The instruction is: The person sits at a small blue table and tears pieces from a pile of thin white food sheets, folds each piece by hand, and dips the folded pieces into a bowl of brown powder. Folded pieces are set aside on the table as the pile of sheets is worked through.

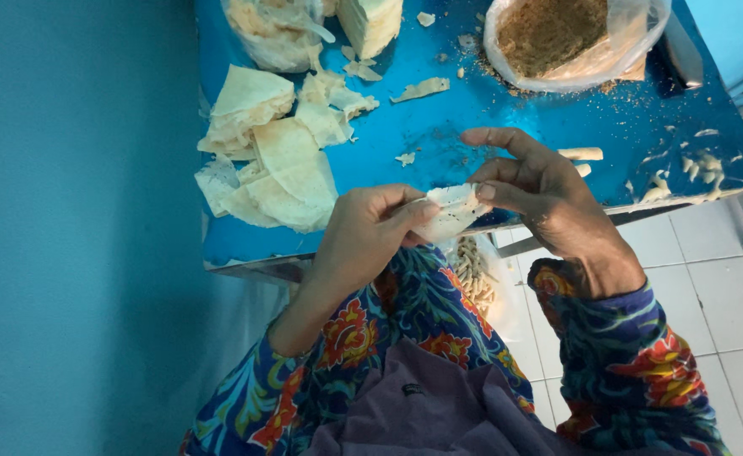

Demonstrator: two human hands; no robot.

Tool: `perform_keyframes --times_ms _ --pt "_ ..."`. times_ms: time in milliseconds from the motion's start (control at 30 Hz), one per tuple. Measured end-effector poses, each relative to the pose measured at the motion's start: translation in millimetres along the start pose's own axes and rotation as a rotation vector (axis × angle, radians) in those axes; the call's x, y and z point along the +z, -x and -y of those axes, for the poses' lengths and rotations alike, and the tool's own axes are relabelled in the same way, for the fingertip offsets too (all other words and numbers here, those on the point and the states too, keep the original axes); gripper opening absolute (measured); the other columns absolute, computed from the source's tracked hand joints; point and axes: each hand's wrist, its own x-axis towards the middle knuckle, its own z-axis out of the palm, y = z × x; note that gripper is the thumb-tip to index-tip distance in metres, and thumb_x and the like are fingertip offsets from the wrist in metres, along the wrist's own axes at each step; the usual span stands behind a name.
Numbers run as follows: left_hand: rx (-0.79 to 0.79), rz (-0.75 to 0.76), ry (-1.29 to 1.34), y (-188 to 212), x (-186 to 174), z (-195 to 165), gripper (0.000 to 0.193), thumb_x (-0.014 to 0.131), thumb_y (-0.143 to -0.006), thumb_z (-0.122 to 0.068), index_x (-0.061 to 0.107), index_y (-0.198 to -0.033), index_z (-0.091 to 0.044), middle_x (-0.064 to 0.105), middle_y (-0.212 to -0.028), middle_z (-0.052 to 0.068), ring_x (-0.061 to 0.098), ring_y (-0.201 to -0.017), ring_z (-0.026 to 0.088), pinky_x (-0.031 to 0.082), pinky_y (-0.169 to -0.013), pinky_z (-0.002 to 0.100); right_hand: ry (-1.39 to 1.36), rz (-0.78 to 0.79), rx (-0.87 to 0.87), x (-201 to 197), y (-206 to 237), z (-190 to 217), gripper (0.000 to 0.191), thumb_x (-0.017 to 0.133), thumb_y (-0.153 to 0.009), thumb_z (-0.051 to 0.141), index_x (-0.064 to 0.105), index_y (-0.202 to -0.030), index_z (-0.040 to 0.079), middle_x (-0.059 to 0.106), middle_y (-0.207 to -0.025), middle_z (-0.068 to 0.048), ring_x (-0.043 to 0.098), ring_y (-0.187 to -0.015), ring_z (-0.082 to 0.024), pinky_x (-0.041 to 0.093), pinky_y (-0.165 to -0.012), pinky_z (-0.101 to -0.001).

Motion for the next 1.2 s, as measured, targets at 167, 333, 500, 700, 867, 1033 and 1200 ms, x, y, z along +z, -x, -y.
perform_keyframes --times_ms 167,333,500,700,867,1033,1200 --pt "0.013 -0.024 -0.039 0.5 -2.1 -3.4 0.029 0.064 -0.1 -0.028 0.076 -0.101 -0.001 0.072 -0.077 0.004 0.066 -0.067 0.006 0.053 -0.059 0.025 -0.013 0.01 -0.018 -1.3 -0.3 0.2 0.054 0.068 -0.094 0.001 0.053 -0.146 0.003 0.07 -0.1 -0.007 0.067 -0.094 -0.012 0.054 -0.08 -0.0272" --pt "0.115 0.013 -0.055 1.5 0.0 -4.3 0.029 0.072 -0.092 -0.025 0.071 -0.109 -0.001 0.074 -0.087 0.0 0.065 -0.077 0.003 0.054 -0.065 0.023 0.095 0.046 -0.068 -0.2 -3.0 4.6 0.054 0.068 -0.094 0.004 0.052 -0.146 0.003 0.071 -0.098 -0.008 0.069 -0.091 -0.013 0.056 -0.078 -0.0281" --pt "0.023 0.029 -0.139 -3.8 10.5 3.3 0.027 0.077 -0.097 -0.023 0.074 -0.102 0.003 0.068 -0.084 0.009 0.057 -0.076 0.009 0.047 -0.066 0.029 0.141 0.066 -0.135 8.1 -3.7 10.4 0.06 0.069 -0.095 0.005 0.047 -0.151 0.002 0.069 -0.099 -0.01 0.067 -0.092 -0.015 0.057 -0.079 -0.032" --pt "0.158 -0.078 0.413 -13.4 15.9 15.0 0.02 0.069 -0.102 -0.019 0.072 -0.107 0.001 0.074 -0.098 0.002 0.067 -0.089 0.005 0.054 -0.08 0.022 0.038 -0.001 -0.193 30.4 5.8 8.6 0.069 0.062 -0.093 0.0 0.03 -0.154 0.004 0.063 -0.125 -0.005 0.064 -0.117 -0.015 0.057 -0.099 -0.0315" --pt "0.143 -0.122 0.475 -9.5 18.5 16.5 0.019 0.07 -0.102 -0.017 0.071 -0.109 0.0 0.074 -0.1 0.003 0.066 -0.091 0.006 0.053 -0.082 0.023 -0.082 -0.019 -0.194 34.7 2.2 1.7 0.074 0.068 -0.093 -0.004 0.031 -0.157 0.001 0.067 -0.113 -0.01 0.068 -0.108 -0.018 0.058 -0.094 -0.0342" --pt "0.196 -0.163 0.528 -7.3 18.3 14.4 0.018 0.074 -0.099 -0.015 0.069 -0.11 -0.002 0.073 -0.103 0.003 0.067 -0.096 0.007 0.054 -0.087 0.024 0.01 -0.014 -0.148 24.5 -1.9 4.4 0.068 0.068 -0.094 -0.004 0.039 -0.156 -0.001 0.069 -0.103 -0.01 0.067 -0.098 -0.015 0.056 -0.09 -0.0307" --pt "0.175 -0.194 0.53 -6.9 14.6 13.8 0.019 0.076 -0.097 -0.013 0.07 -0.109 0.001 0.073 -0.101 0.003 0.067 -0.093 0.008 0.055 -0.084 0.024 0.045 -0.021 -0.089 25.6 -1.9 9.2 0.064 0.068 -0.093 -0.002 0.043 -0.152 -0.002 0.069 -0.101 -0.01 0.069 -0.096 -0.016 0.058 -0.086 -0.0312"
